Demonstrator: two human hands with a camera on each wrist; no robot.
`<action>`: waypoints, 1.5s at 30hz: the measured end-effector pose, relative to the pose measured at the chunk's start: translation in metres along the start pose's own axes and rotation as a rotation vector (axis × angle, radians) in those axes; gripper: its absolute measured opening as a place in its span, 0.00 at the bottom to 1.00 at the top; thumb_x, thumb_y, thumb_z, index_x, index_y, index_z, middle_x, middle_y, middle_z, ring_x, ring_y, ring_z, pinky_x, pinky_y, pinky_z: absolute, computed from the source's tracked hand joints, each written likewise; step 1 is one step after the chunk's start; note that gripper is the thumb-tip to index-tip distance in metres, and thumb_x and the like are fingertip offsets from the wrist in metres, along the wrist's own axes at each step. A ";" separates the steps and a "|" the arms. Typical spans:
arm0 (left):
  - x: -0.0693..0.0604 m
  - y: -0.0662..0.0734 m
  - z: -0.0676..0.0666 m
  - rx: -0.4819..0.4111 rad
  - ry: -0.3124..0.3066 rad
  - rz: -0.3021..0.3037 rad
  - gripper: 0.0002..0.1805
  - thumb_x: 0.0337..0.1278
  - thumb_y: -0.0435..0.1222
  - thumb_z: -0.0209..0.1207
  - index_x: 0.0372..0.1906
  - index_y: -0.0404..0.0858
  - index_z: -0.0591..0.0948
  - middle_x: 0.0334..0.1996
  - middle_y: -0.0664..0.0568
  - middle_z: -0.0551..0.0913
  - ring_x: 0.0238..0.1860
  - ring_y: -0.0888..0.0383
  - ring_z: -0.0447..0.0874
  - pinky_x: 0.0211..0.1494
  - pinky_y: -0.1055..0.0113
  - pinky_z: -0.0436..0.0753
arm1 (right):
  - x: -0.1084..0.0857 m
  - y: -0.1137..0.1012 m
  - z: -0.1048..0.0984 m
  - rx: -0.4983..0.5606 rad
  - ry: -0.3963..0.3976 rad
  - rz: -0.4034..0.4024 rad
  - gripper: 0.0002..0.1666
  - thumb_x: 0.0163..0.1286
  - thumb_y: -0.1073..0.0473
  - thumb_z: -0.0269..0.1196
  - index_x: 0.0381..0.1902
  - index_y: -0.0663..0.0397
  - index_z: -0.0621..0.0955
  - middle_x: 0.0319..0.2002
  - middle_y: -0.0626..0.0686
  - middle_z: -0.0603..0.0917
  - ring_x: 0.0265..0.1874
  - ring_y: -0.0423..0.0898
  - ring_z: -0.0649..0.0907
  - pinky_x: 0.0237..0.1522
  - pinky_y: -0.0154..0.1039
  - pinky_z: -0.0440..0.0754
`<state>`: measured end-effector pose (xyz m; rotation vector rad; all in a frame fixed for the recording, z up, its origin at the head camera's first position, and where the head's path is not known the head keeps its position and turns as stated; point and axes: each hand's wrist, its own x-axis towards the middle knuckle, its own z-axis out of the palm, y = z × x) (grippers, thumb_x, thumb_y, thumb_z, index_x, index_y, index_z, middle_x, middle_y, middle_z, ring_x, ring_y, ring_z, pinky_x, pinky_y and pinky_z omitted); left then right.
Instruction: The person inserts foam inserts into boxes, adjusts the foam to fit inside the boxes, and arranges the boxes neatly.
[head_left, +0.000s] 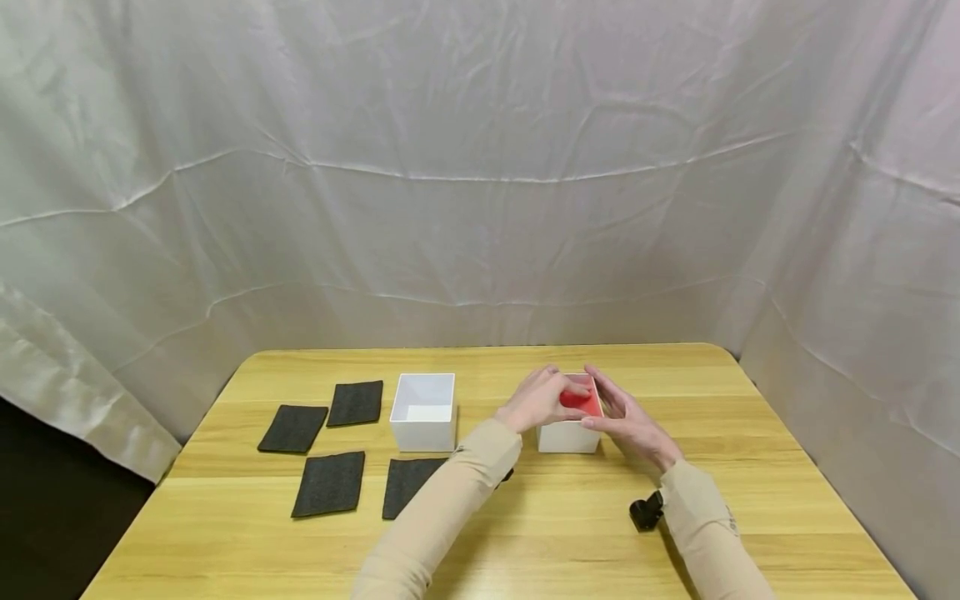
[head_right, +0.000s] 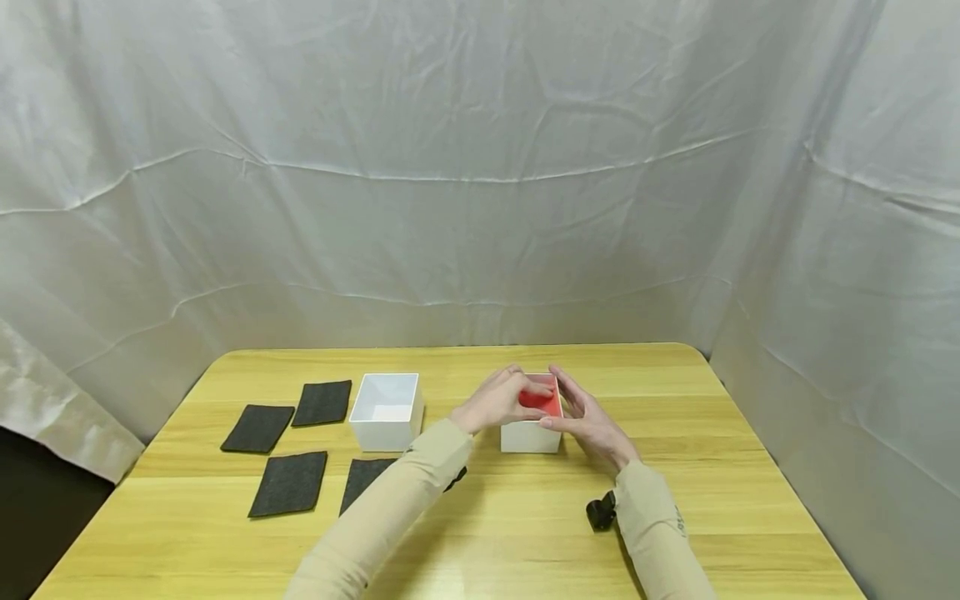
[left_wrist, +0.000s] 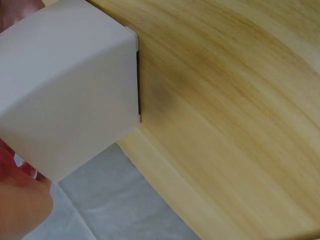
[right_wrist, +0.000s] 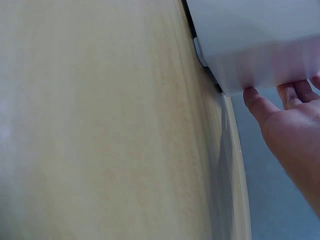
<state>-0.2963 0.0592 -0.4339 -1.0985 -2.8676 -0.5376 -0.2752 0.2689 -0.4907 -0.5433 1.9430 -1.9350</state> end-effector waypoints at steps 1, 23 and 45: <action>0.000 0.000 0.000 -0.001 -0.004 -0.004 0.22 0.59 0.51 0.68 0.59 0.54 0.85 0.64 0.65 0.81 0.50 0.60 0.78 0.53 0.72 0.73 | 0.000 0.000 0.000 0.004 -0.002 -0.001 0.57 0.69 0.64 0.64 0.83 0.40 0.42 0.83 0.54 0.34 0.82 0.54 0.40 0.79 0.47 0.48; -0.009 -0.011 -0.006 -0.345 0.040 -0.005 0.16 0.65 0.39 0.64 0.56 0.41 0.86 0.53 0.54 0.89 0.53 0.59 0.83 0.62 0.68 0.80 | 0.004 0.003 -0.004 0.049 0.014 0.008 0.56 0.70 0.65 0.64 0.83 0.37 0.44 0.83 0.52 0.37 0.82 0.55 0.39 0.63 0.22 0.71; -0.056 -0.032 -0.026 -0.606 0.141 -0.053 0.24 0.64 0.36 0.65 0.64 0.35 0.78 0.61 0.43 0.83 0.64 0.45 0.77 0.70 0.51 0.74 | 0.006 0.001 -0.016 -0.084 -0.002 -0.034 0.56 0.69 0.65 0.63 0.82 0.50 0.40 0.82 0.61 0.34 0.80 0.63 0.37 0.61 0.17 0.66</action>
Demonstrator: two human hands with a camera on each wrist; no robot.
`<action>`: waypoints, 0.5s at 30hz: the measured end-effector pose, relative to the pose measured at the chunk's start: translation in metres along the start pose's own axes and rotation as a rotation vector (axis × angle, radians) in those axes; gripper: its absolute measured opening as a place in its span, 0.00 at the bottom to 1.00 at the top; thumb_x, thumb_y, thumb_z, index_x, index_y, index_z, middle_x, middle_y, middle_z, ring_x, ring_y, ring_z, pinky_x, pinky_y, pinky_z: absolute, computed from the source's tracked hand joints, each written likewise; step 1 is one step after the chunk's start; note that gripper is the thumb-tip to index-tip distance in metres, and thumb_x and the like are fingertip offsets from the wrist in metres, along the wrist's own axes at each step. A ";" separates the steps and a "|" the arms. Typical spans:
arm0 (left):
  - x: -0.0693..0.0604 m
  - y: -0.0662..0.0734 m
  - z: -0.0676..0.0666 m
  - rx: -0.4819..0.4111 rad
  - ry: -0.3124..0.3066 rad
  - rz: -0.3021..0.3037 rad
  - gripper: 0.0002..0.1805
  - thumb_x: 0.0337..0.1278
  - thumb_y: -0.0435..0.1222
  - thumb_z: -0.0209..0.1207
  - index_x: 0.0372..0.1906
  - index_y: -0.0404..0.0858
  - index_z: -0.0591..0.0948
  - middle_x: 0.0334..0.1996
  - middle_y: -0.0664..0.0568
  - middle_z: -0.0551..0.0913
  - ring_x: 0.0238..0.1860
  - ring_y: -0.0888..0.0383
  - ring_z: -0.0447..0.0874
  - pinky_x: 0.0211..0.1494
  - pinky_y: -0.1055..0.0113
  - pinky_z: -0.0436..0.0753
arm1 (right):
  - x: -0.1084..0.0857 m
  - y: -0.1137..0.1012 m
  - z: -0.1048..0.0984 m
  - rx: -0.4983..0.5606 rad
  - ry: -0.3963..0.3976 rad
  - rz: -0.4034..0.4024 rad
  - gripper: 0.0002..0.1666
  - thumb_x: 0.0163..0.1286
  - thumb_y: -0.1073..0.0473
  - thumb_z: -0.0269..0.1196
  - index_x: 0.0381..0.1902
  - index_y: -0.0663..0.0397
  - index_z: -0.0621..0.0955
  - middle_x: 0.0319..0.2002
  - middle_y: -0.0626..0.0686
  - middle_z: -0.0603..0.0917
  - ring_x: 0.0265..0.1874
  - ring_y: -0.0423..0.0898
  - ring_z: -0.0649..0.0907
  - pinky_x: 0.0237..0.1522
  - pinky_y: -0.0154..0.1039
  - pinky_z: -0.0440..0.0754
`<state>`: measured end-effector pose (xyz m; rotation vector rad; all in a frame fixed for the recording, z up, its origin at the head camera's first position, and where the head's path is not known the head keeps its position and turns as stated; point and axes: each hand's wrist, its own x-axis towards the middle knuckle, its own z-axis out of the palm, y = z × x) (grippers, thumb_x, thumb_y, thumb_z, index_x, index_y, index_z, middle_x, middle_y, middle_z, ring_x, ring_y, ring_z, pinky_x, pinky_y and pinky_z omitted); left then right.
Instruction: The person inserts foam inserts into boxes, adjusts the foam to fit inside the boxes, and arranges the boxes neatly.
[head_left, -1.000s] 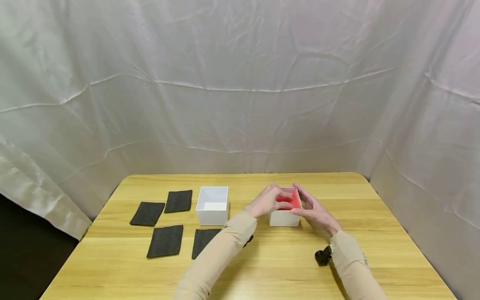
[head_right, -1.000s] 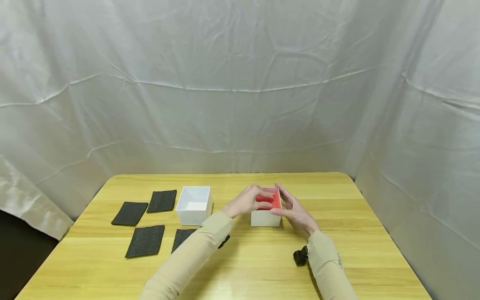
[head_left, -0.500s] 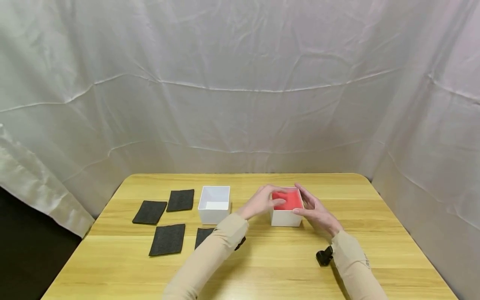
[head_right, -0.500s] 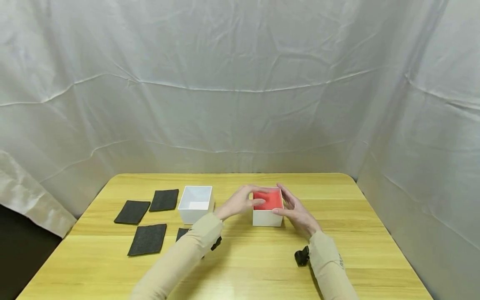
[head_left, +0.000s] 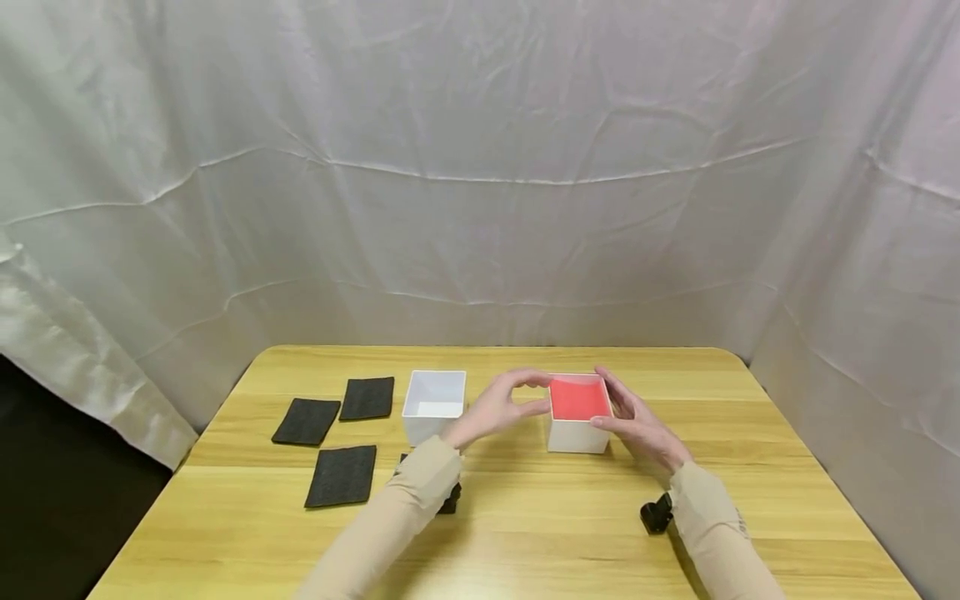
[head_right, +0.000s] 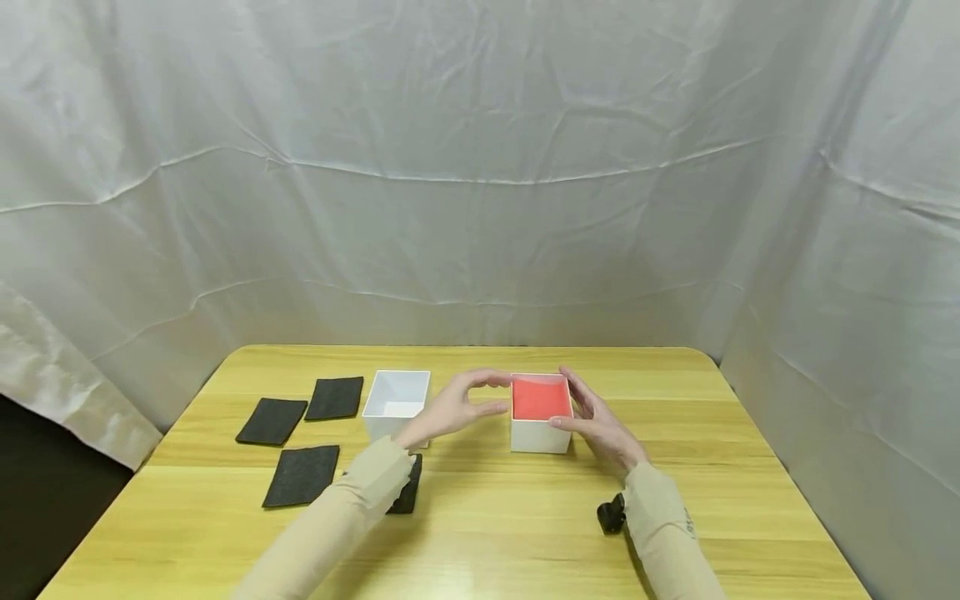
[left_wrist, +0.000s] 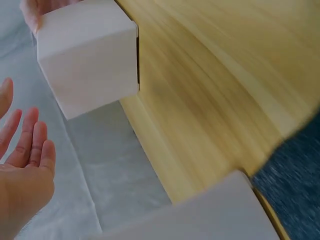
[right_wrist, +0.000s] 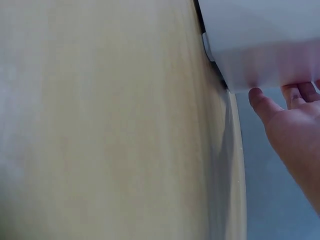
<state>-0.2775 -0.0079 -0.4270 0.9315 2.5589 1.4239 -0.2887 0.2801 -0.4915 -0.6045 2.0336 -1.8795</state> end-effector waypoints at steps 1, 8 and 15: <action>-0.003 0.000 -0.002 -0.004 0.005 0.001 0.24 0.64 0.36 0.65 0.64 0.36 0.78 0.61 0.43 0.83 0.64 0.45 0.77 0.70 0.50 0.74 | 0.000 -0.001 -0.001 -0.010 0.002 0.001 0.56 0.69 0.65 0.63 0.82 0.51 0.40 0.82 0.62 0.34 0.80 0.63 0.37 0.61 0.16 0.65; -0.027 -0.006 -0.023 -0.016 0.022 0.008 0.26 0.61 0.38 0.68 0.64 0.40 0.78 0.61 0.46 0.82 0.65 0.46 0.77 0.72 0.49 0.72 | 0.001 -0.010 -0.001 -0.123 -0.004 -0.007 0.56 0.70 0.63 0.62 0.81 0.58 0.39 0.82 0.64 0.35 0.79 0.68 0.39 0.76 0.35 0.61; -0.058 -0.015 -0.046 -0.028 0.053 0.013 0.28 0.61 0.39 0.68 0.66 0.40 0.77 0.62 0.45 0.82 0.66 0.46 0.76 0.71 0.44 0.72 | 0.000 -0.033 0.018 -0.338 0.118 -0.032 0.56 0.66 0.60 0.68 0.82 0.47 0.47 0.83 0.59 0.39 0.80 0.66 0.37 0.71 0.78 0.40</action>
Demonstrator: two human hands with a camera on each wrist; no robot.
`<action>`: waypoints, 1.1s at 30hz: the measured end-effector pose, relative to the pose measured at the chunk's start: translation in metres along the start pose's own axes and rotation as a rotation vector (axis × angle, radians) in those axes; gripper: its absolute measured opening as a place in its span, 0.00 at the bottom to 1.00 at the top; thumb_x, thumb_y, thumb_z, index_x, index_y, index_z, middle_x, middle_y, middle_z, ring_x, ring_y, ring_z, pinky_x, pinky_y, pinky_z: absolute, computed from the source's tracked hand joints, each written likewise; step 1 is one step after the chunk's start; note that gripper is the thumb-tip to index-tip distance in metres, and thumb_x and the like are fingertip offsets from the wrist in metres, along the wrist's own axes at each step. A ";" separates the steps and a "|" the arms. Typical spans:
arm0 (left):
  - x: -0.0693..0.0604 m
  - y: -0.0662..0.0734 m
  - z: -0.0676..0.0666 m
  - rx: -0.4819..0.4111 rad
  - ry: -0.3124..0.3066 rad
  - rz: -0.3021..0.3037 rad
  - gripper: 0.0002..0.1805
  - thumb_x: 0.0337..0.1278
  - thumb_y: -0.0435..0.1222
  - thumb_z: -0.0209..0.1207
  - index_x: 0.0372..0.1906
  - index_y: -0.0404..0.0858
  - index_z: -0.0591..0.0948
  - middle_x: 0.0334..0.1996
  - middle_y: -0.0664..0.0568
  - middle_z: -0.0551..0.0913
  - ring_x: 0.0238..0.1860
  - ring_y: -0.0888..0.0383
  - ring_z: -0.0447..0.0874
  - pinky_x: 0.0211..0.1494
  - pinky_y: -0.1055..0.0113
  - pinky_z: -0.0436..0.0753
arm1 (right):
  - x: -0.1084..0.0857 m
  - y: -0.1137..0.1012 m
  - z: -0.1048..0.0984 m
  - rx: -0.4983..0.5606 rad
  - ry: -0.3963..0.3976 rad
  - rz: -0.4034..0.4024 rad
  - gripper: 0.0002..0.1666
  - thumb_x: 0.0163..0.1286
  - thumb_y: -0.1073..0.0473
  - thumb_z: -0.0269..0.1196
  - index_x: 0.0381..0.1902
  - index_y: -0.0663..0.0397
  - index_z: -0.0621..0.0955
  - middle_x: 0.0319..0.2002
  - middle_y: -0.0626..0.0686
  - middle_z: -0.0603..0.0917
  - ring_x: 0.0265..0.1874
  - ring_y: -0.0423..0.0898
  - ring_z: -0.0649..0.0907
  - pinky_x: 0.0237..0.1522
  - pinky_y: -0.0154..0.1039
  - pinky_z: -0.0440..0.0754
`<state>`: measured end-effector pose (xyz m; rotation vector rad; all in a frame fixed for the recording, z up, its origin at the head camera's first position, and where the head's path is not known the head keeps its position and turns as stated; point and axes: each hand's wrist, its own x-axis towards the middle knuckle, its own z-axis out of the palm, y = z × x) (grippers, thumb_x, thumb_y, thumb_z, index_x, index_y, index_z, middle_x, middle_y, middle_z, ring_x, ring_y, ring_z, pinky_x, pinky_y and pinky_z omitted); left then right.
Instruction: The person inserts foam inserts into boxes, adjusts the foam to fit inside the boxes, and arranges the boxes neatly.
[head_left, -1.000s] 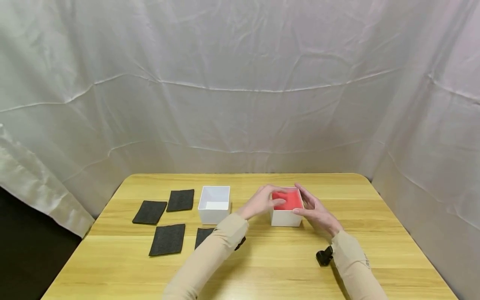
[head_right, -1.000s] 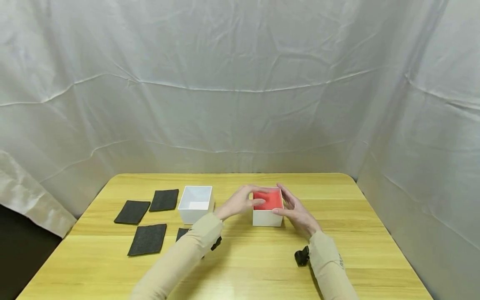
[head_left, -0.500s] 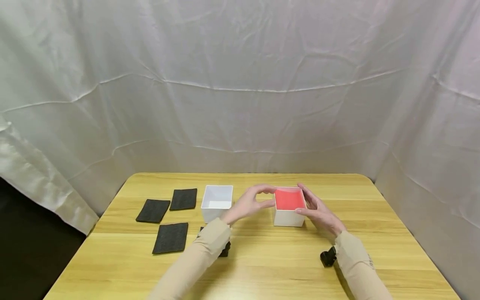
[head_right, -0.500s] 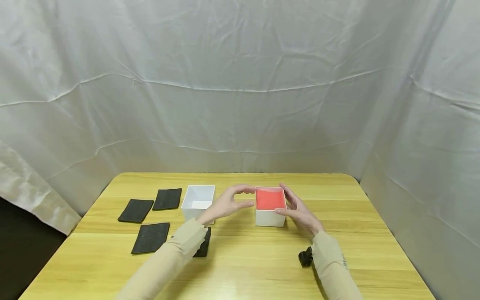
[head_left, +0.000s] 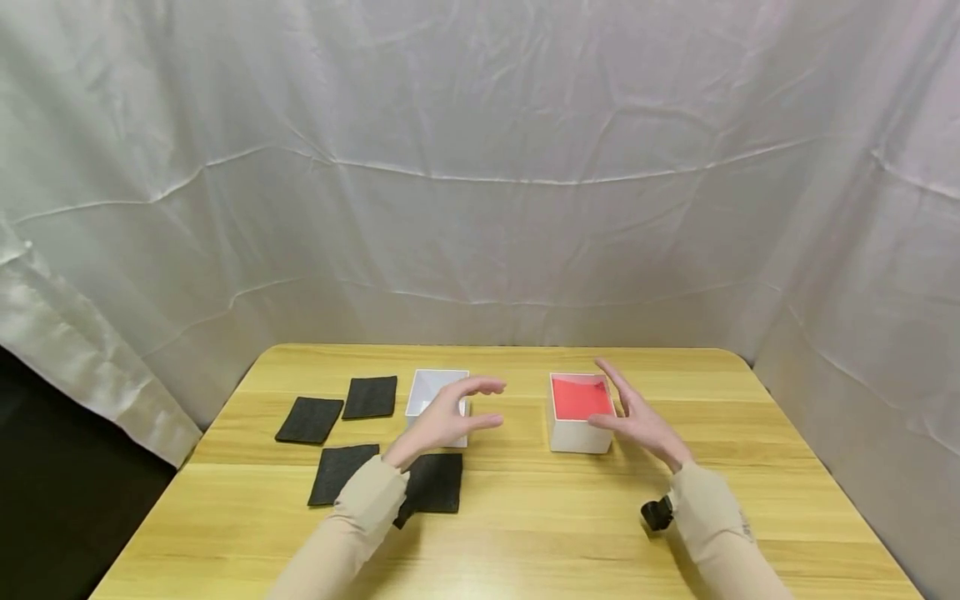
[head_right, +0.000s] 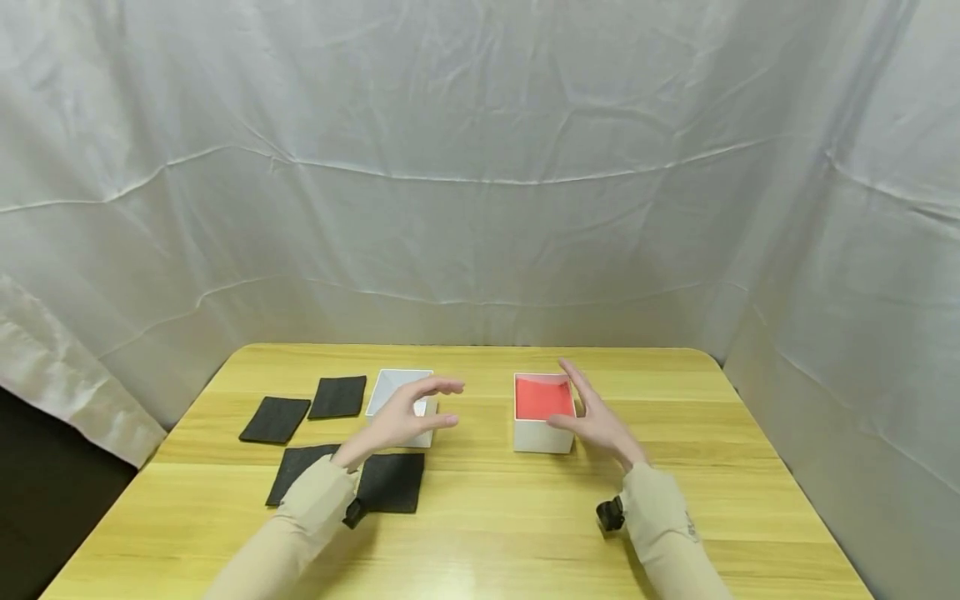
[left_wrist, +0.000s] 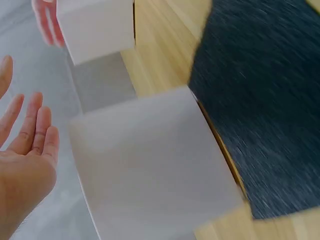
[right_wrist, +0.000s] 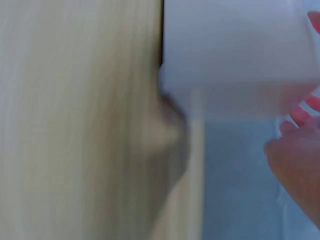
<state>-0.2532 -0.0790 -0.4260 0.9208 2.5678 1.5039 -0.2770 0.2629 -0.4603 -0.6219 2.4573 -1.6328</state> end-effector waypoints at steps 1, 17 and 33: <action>-0.004 -0.002 -0.003 -0.003 0.008 -0.003 0.28 0.61 0.39 0.68 0.66 0.40 0.77 0.62 0.46 0.82 0.66 0.46 0.76 0.71 0.44 0.71 | 0.001 -0.005 0.004 -0.036 0.022 -0.010 0.56 0.66 0.59 0.69 0.82 0.46 0.49 0.83 0.59 0.41 0.81 0.66 0.40 0.71 0.79 0.43; -0.065 -0.021 -0.047 0.026 0.092 -0.010 0.27 0.62 0.36 0.67 0.66 0.35 0.76 0.59 0.42 0.83 0.60 0.46 0.80 0.67 0.51 0.76 | 0.021 -0.075 0.099 -0.216 0.155 -0.214 0.41 0.65 0.62 0.68 0.74 0.56 0.67 0.76 0.63 0.65 0.76 0.65 0.61 0.75 0.70 0.54; -0.094 -0.036 -0.052 -0.044 0.073 -0.112 0.21 0.62 0.38 0.67 0.59 0.39 0.80 0.53 0.42 0.86 0.56 0.41 0.81 0.66 0.55 0.77 | 0.068 -0.055 0.162 0.216 -0.083 -0.021 0.58 0.64 0.57 0.72 0.81 0.50 0.50 0.82 0.54 0.51 0.82 0.53 0.51 0.81 0.53 0.53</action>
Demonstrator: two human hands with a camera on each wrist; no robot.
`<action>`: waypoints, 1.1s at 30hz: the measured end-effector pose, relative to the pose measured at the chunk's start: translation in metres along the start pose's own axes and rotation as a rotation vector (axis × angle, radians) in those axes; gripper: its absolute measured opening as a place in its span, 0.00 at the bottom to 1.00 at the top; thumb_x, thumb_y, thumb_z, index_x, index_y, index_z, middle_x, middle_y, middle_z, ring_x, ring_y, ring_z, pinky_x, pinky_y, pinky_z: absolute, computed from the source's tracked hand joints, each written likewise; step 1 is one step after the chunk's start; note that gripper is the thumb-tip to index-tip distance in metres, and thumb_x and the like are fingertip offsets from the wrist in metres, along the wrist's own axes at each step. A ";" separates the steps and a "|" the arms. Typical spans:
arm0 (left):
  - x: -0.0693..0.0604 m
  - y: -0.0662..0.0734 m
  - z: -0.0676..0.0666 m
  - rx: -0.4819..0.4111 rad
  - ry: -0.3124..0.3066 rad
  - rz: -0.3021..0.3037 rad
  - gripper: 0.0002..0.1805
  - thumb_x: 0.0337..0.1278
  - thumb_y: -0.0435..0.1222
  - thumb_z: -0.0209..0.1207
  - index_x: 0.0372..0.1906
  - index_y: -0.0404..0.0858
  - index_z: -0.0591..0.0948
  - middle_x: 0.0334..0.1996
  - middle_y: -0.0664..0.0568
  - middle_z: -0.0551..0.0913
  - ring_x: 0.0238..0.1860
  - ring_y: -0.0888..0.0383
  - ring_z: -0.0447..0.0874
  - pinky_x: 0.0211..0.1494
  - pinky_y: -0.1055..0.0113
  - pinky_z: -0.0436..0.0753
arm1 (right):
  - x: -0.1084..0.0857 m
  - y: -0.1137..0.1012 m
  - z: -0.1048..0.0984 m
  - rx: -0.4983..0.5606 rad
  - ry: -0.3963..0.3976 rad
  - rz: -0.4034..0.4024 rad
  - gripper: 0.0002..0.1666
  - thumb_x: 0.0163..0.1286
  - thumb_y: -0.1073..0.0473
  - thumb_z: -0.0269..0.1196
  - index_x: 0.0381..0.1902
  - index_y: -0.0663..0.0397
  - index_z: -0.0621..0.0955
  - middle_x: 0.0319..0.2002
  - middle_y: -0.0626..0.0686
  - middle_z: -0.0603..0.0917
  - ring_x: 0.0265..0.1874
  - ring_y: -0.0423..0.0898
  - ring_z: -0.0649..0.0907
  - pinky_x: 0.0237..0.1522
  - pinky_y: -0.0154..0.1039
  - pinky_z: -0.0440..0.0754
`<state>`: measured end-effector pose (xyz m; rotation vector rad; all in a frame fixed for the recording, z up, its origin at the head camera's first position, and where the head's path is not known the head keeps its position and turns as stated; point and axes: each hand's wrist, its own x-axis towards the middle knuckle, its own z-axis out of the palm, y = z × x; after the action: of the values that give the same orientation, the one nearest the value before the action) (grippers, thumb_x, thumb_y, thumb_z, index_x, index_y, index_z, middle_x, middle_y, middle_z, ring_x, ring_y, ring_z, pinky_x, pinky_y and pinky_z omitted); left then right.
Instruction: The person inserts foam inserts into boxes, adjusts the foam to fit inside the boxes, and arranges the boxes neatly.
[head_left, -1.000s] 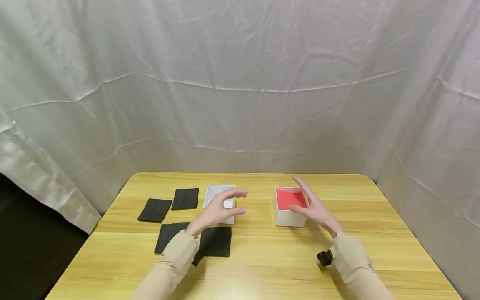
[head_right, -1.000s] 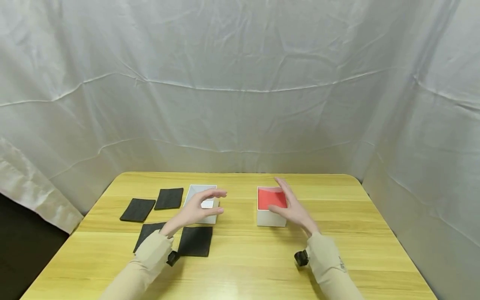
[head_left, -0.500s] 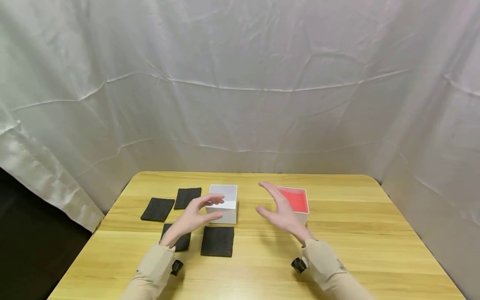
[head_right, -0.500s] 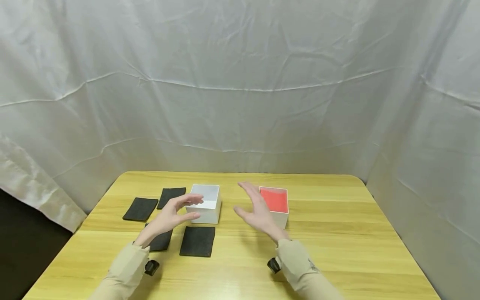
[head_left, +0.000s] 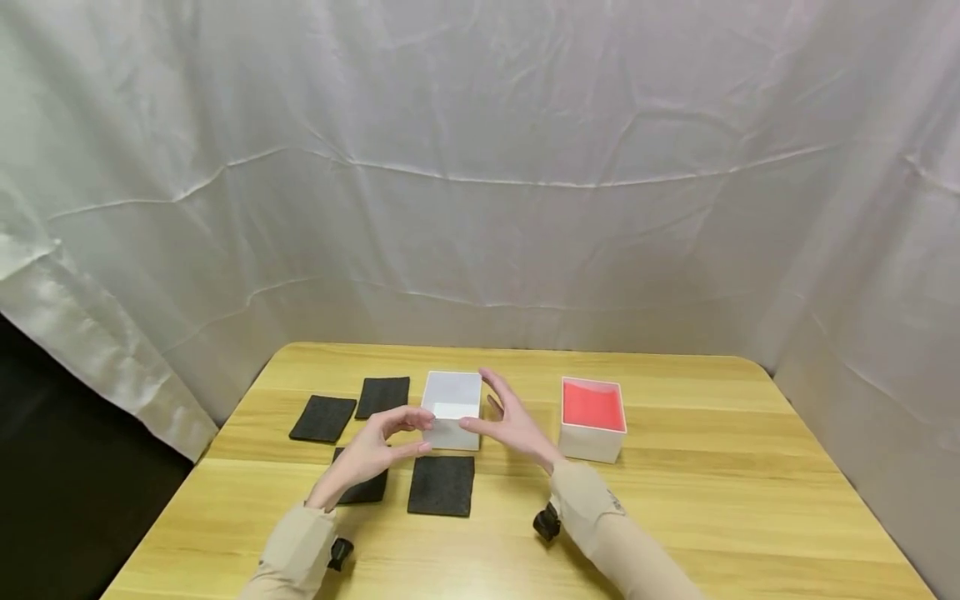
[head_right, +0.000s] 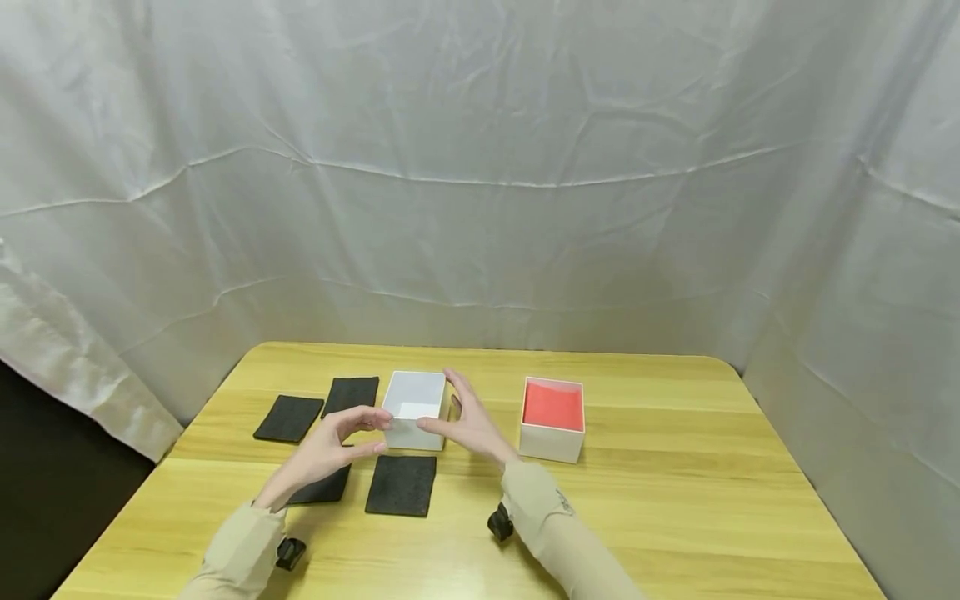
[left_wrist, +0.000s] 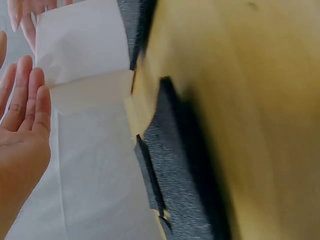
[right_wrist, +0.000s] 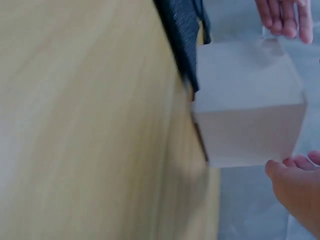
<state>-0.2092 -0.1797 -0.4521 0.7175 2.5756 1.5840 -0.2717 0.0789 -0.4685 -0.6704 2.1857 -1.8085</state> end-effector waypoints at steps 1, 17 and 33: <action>-0.001 -0.001 0.000 -0.004 -0.012 -0.008 0.21 0.62 0.38 0.67 0.59 0.39 0.80 0.53 0.42 0.85 0.57 0.41 0.81 0.66 0.57 0.77 | 0.002 0.002 0.002 -0.004 0.004 -0.001 0.59 0.63 0.56 0.72 0.81 0.50 0.50 0.82 0.55 0.50 0.82 0.54 0.51 0.80 0.54 0.53; -0.006 -0.015 0.011 0.100 -0.238 -0.112 0.25 0.57 0.37 0.70 0.59 0.36 0.80 0.61 0.41 0.81 0.69 0.34 0.71 0.72 0.32 0.64 | 0.017 0.024 -0.008 -0.074 0.032 -0.004 0.59 0.63 0.53 0.73 0.80 0.59 0.51 0.80 0.62 0.56 0.80 0.61 0.55 0.80 0.59 0.51; -0.004 -0.013 0.016 0.201 -0.352 -0.083 0.29 0.46 0.31 0.75 0.57 0.37 0.79 0.61 0.44 0.76 0.64 0.40 0.73 0.68 0.39 0.71 | 0.011 0.023 -0.016 -0.074 0.045 0.028 0.56 0.63 0.56 0.71 0.81 0.52 0.53 0.80 0.59 0.57 0.80 0.59 0.57 0.79 0.60 0.53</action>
<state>-0.2065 -0.1733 -0.4717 0.8072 2.4818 1.0722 -0.2930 0.0907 -0.4866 -0.6162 2.2885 -1.7531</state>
